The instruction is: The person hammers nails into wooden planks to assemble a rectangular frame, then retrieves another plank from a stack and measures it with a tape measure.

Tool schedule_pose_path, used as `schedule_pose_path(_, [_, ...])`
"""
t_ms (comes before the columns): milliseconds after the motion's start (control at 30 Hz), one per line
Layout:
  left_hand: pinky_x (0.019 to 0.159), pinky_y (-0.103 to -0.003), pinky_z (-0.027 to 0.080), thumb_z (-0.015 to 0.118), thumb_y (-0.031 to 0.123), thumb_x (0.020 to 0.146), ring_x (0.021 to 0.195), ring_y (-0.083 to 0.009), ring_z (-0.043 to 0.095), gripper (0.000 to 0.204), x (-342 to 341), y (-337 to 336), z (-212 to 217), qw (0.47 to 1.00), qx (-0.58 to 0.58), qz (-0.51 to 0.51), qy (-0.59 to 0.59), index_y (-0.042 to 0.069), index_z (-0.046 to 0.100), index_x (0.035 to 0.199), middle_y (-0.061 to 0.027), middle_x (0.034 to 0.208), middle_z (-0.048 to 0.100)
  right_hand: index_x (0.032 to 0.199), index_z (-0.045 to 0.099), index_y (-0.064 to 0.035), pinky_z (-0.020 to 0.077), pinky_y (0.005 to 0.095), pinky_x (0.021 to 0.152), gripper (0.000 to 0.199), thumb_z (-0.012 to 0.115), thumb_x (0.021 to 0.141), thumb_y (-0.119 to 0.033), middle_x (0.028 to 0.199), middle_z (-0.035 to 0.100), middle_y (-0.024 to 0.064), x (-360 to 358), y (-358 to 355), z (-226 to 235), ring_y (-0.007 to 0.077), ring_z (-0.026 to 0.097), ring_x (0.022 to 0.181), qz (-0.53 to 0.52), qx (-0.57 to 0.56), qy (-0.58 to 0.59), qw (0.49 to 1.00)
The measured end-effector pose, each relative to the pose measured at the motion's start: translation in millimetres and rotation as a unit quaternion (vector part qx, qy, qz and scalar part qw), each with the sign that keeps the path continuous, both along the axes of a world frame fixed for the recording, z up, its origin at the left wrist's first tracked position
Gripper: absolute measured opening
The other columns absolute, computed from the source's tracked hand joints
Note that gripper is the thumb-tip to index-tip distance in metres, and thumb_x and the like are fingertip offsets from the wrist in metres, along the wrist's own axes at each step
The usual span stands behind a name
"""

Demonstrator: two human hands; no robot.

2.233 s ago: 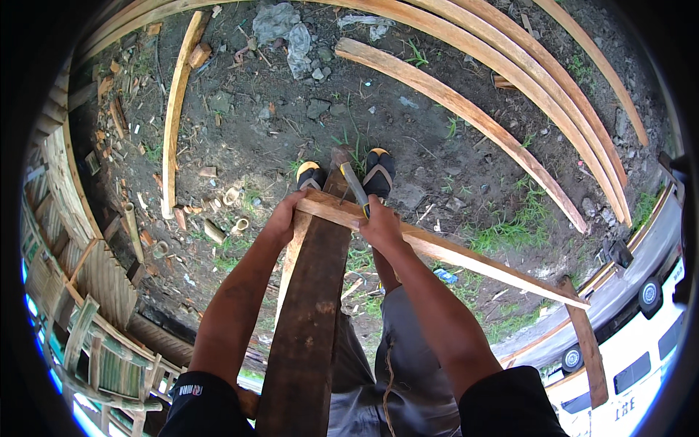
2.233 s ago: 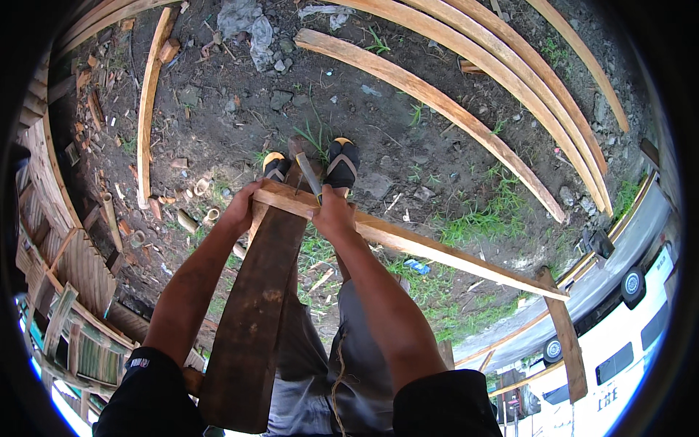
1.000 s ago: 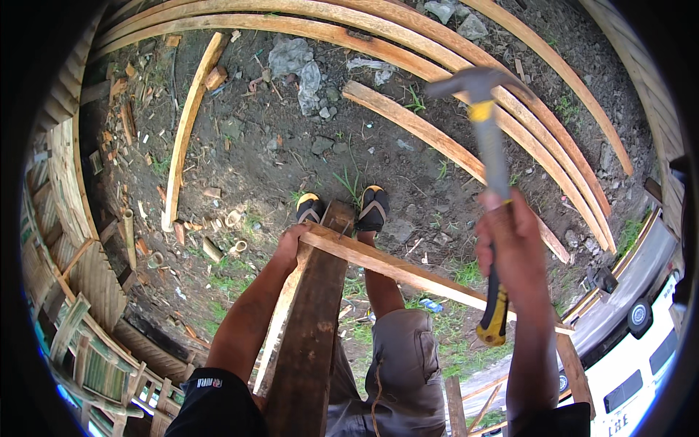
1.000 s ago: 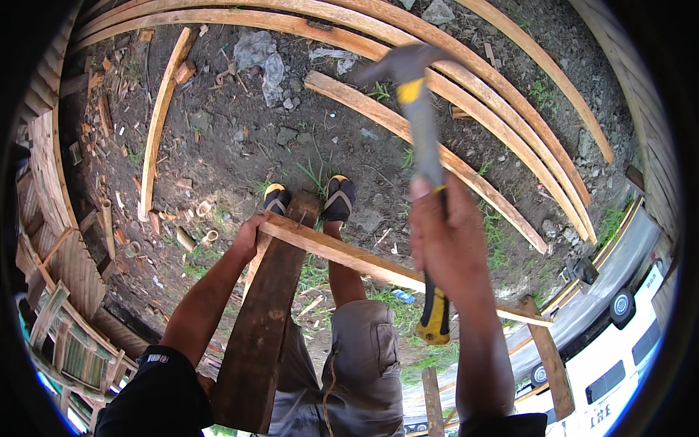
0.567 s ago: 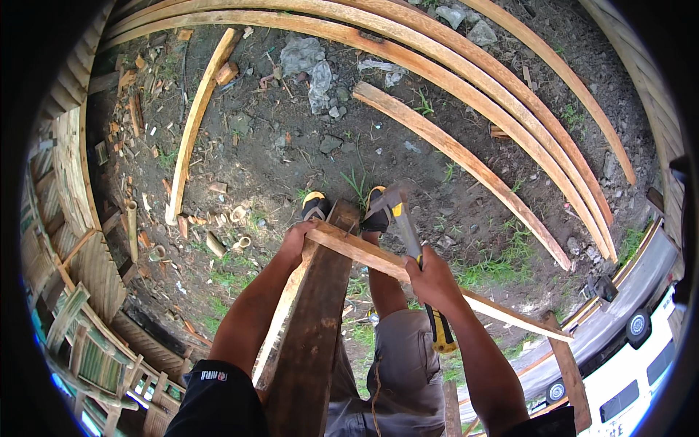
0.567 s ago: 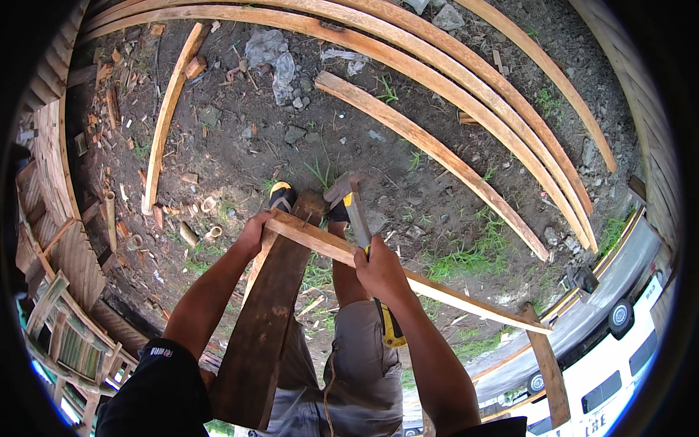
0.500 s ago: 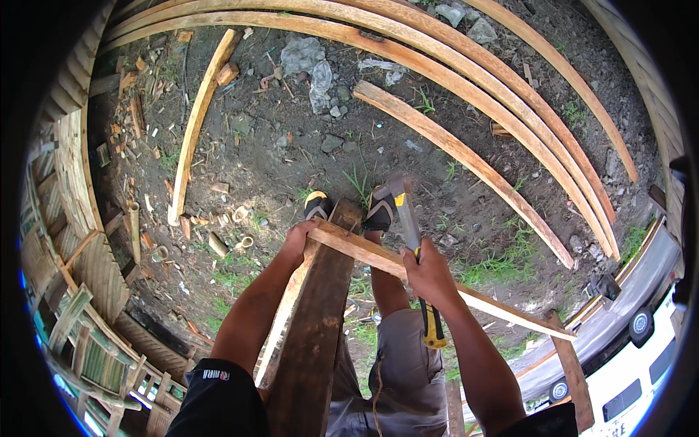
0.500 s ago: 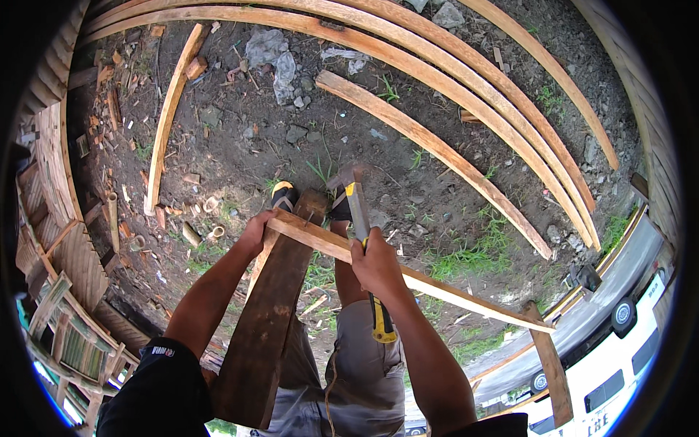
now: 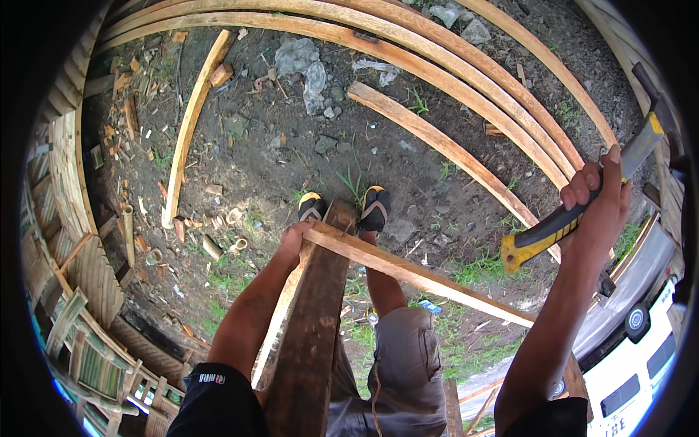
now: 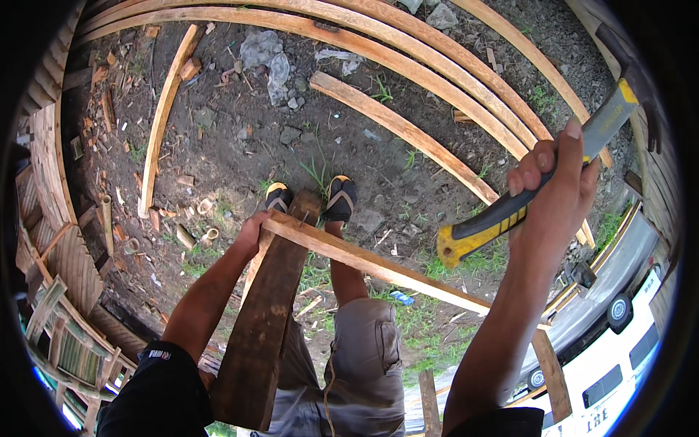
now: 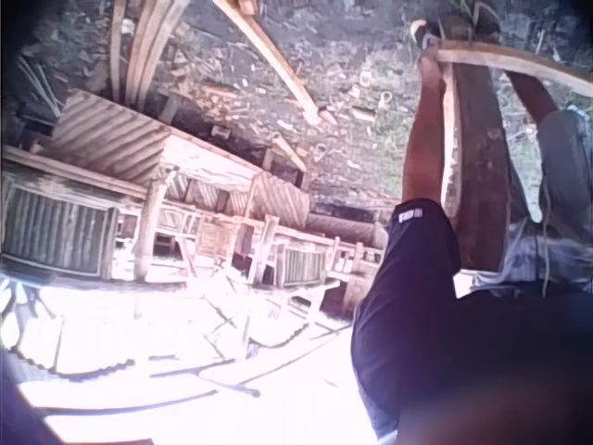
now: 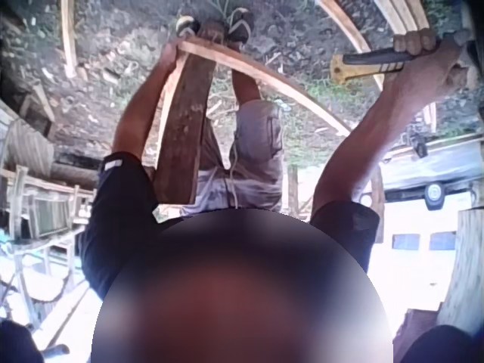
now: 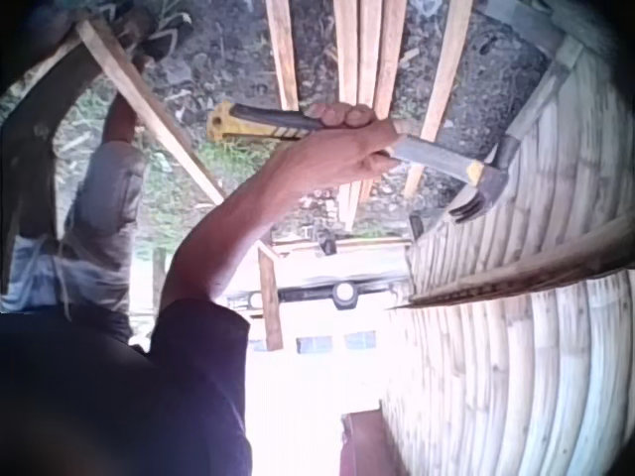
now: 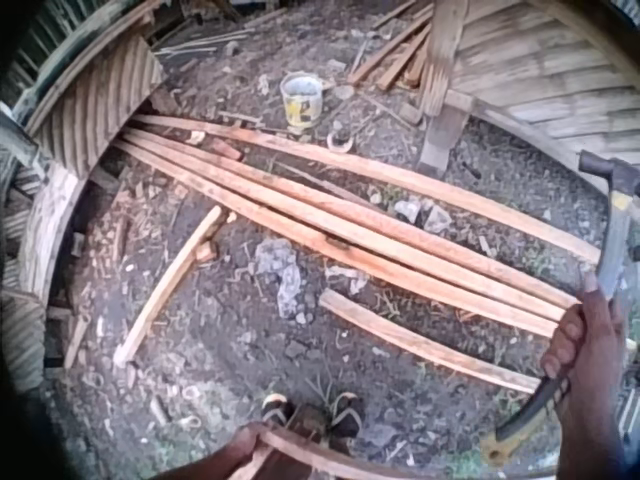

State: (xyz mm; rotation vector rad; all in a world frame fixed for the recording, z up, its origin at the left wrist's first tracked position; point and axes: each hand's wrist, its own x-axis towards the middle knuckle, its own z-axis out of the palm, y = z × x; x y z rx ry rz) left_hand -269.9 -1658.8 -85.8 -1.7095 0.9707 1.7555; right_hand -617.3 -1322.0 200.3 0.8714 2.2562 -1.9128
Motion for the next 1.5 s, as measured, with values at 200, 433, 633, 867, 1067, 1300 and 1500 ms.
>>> schedule_pose_path(200, [0.088, -0.034, 0.045, 0.069, 0.023, 0.085, 0.100, -0.0185, 0.060, 0.032, -0.8, 3.3, 3.6, 0.999, -0.031, -0.039, 0.020, 0.003, 0.069, 0.110, -0.0083, 0.106, 0.067, 0.100, 0.045, -0.0043, 0.0462, 0.0392, 0.041, 0.022, 0.055, 0.099, -0.024, 0.058, 0.053, 0.0099, 131.1, -27.6, -59.4, 0.0220, 0.059, 0.048, 0.302, 0.184, -0.198, 0.914])
schedule_pose_path(433, [0.088, -0.034, 0.046, 0.069, 0.023, 0.086, 0.099, -0.0191, 0.060, 0.031, -2.1, 0.0, 3.8, 0.999, 0.007, -0.019, 0.025, 0.003, 0.069, 0.110, -0.0084, 0.107, 0.067, 0.105, 0.049, -0.0047, 0.0546, 0.0416, 0.057, 0.019, 0.056, 0.088, -0.010, 0.079, 0.066, 0.0151, 223.1, -37.5, -113.9, 0.0313, 0.069, 0.069, 0.765, 0.226, -0.037, 0.602])
schedule_pose_path(633, [0.087, -0.034, 0.046, 0.070, 0.027, 0.084, 0.096, -0.0206, 0.061, 0.036, -4.0, 0.5, 5.5, 0.999, -0.008, -0.041, -0.004, 0.001, 0.068, 0.110, -0.0091, 0.105, 0.067, 0.112, 0.048, -0.0042, 0.0555, 0.0411, 0.059, 0.024, 0.052, 0.089, -0.009, 0.087, 0.065, 0.0157, 227.4, -38.5, -135.9, 0.0317, 0.070, 0.074, 0.804, 0.204, -0.064, 0.555])
schedule_pose_path(867, [0.088, -0.035, 0.046, 0.068, 0.028, 0.084, 0.096, -0.0217, 0.061, 0.038, -4.8, -0.4, 2.5, 0.999, 0.003, -0.045, 0.005, 0.000, 0.066, 0.111, -0.0094, 0.103, 0.066, 0.117, 0.045, -0.0029, 0.0553, 0.0435, 0.061, 0.027, 0.049, 0.091, -0.008, 0.088, 0.064, 0.0171, 230.1, -44.5, -130.1, 0.0337, 0.069, 0.076, 0.801, 0.201, -0.095, 0.556])
schedule_pose_path(1067, [0.087, -0.035, 0.046, 0.067, 0.026, 0.085, 0.096, -0.0210, 0.061, 0.035, -1.8, -1.4, 2.7, 0.999, 0.013, -0.035, 0.011, 0.000, 0.067, 0.109, -0.0088, 0.102, 0.066, 0.114, 0.047, -0.0029, 0.0547, 0.0446, 0.060, 0.025, 0.051, 0.092, -0.012, 0.083, 0.065, 0.0175, 237.8, -43.1, -138.5, 0.0344, 0.068, 0.072, 0.792, 0.191, -0.074, 0.576])
schedule_pose_path(1300, [0.086, -0.035, 0.046, 0.068, 0.026, 0.084, 0.095, -0.0209, 0.061, 0.034, 1.8, -2.5, -1.7, 0.999, 0.010, -0.033, 0.009, 0.001, 0.068, 0.107, -0.0090, 0.102, 0.067, 0.109, 0.046, 0.0018, 0.0496, 0.0480, 0.057, 0.031, 0.057, 0.096, -0.024, 0.074, 0.063, 0.0241, 220.3, -37.7, -110.3, 0.0399, 0.066, 0.067, 0.605, 0.106, -0.298, 0.731])
schedule_pose_path(1500, [0.086, -0.034, 0.046, 0.068, 0.024, 0.085, 0.095, -0.0200, 0.061, 0.033, -3.4, 2.1, 4.8, 1.000, 0.000, -0.014, 0.006, -0.001, 0.068, 0.107, -0.0090, 0.103, 0.067, 0.106, 0.047, 0.0046, 0.0464, 0.0436, 0.055, 0.035, 0.061, 0.093, -0.025, 0.068, 0.060, 0.0214, 203.0, -29.4, -120.9, 0.0324, 0.064, 0.060, 0.513, 0.049, -0.405, 0.755])
